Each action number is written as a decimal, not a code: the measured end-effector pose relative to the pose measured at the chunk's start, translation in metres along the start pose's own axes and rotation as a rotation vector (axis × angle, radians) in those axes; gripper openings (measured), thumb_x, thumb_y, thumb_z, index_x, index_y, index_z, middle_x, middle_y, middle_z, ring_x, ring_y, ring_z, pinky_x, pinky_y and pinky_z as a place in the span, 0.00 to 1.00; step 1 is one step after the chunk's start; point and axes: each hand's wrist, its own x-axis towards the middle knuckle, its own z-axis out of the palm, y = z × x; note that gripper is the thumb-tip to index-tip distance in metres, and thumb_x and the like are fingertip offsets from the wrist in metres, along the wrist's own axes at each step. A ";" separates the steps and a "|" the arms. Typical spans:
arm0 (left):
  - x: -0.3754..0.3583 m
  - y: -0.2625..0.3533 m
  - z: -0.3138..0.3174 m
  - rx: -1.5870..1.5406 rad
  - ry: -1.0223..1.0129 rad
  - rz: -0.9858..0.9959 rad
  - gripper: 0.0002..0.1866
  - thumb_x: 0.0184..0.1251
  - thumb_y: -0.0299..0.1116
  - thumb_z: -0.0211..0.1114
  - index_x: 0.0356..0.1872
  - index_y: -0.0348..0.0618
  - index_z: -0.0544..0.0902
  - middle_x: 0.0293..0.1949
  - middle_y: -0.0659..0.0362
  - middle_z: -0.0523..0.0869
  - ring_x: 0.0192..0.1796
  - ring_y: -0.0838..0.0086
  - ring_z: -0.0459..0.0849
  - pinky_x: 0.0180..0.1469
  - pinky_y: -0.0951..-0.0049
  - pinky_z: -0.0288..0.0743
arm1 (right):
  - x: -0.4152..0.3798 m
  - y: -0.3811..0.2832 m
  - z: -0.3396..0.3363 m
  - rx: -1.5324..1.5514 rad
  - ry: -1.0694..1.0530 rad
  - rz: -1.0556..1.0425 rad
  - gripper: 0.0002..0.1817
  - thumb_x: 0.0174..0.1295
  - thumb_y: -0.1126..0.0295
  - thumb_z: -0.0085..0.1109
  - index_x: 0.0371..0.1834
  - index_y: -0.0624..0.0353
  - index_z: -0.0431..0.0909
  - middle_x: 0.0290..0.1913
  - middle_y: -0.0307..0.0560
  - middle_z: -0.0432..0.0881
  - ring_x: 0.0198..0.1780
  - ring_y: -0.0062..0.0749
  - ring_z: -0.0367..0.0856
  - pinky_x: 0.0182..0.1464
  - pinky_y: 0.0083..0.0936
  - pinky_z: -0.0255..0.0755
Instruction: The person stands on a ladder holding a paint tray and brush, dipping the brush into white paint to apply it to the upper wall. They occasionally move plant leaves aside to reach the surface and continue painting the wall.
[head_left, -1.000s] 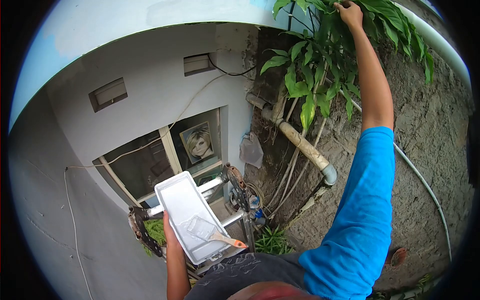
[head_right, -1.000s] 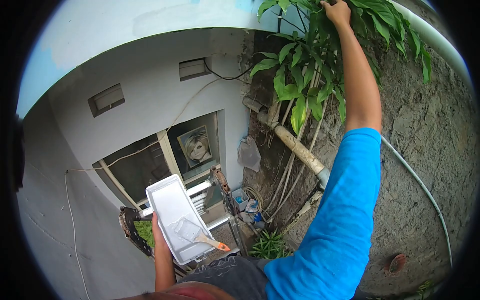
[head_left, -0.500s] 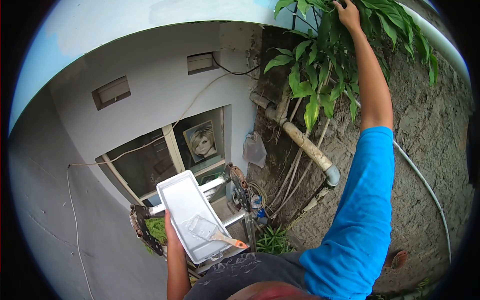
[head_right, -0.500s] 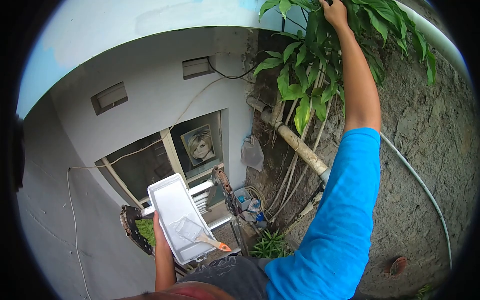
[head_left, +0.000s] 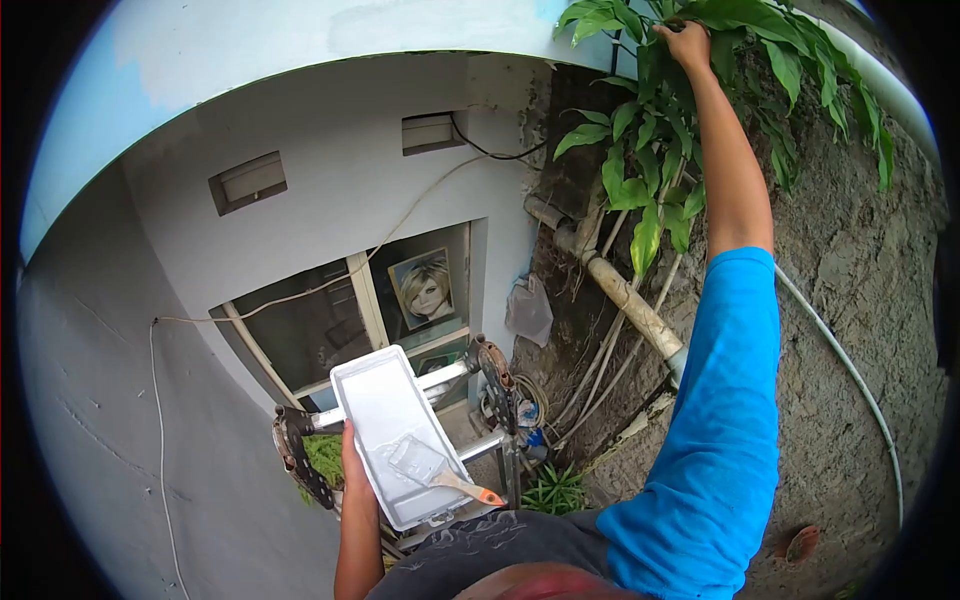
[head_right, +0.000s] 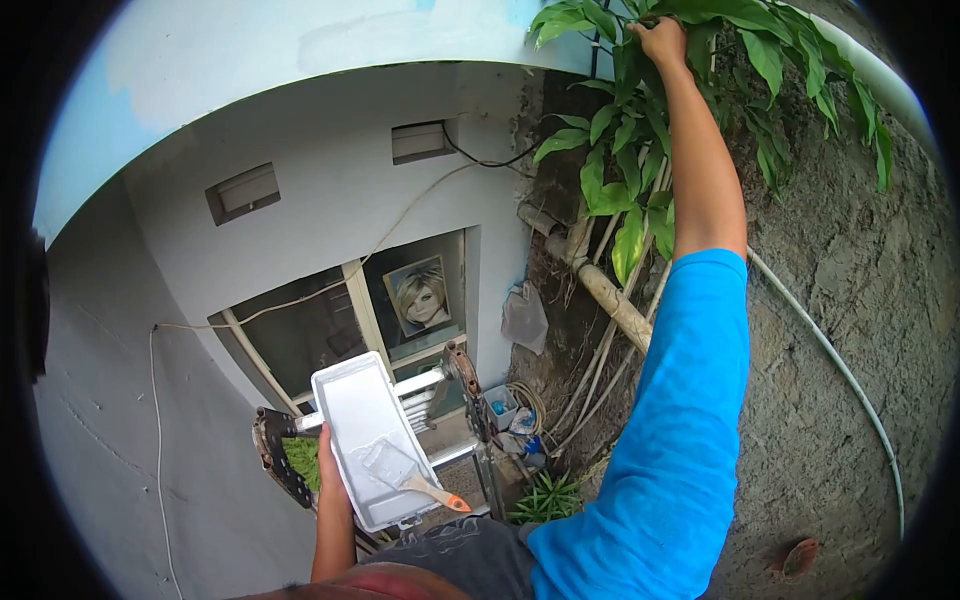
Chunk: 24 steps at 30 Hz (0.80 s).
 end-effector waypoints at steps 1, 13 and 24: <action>0.000 0.000 0.001 -0.006 -0.018 -0.013 0.35 0.74 0.57 0.50 0.69 0.36 0.67 0.64 0.48 0.76 0.63 0.57 0.77 0.67 0.62 0.69 | -0.002 -0.001 0.007 0.009 0.006 0.010 0.24 0.51 0.48 0.74 0.44 0.55 0.87 0.43 0.53 0.88 0.47 0.49 0.85 0.52 0.39 0.76; 0.000 0.000 -0.001 -0.002 0.017 -0.014 0.37 0.72 0.58 0.53 0.69 0.36 0.69 0.63 0.48 0.77 0.62 0.58 0.78 0.66 0.62 0.70 | -0.019 -0.029 0.035 -0.288 -0.028 0.235 0.39 0.51 0.38 0.70 0.51 0.65 0.81 0.54 0.58 0.82 0.56 0.56 0.80 0.58 0.53 0.72; -0.011 0.006 0.018 0.053 0.071 0.004 0.37 0.71 0.59 0.53 0.68 0.36 0.70 0.62 0.48 0.79 0.60 0.57 0.80 0.64 0.62 0.72 | 0.000 -0.049 0.067 -0.303 -0.192 0.260 0.43 0.53 0.33 0.65 0.58 0.61 0.79 0.63 0.57 0.77 0.64 0.56 0.73 0.60 0.57 0.70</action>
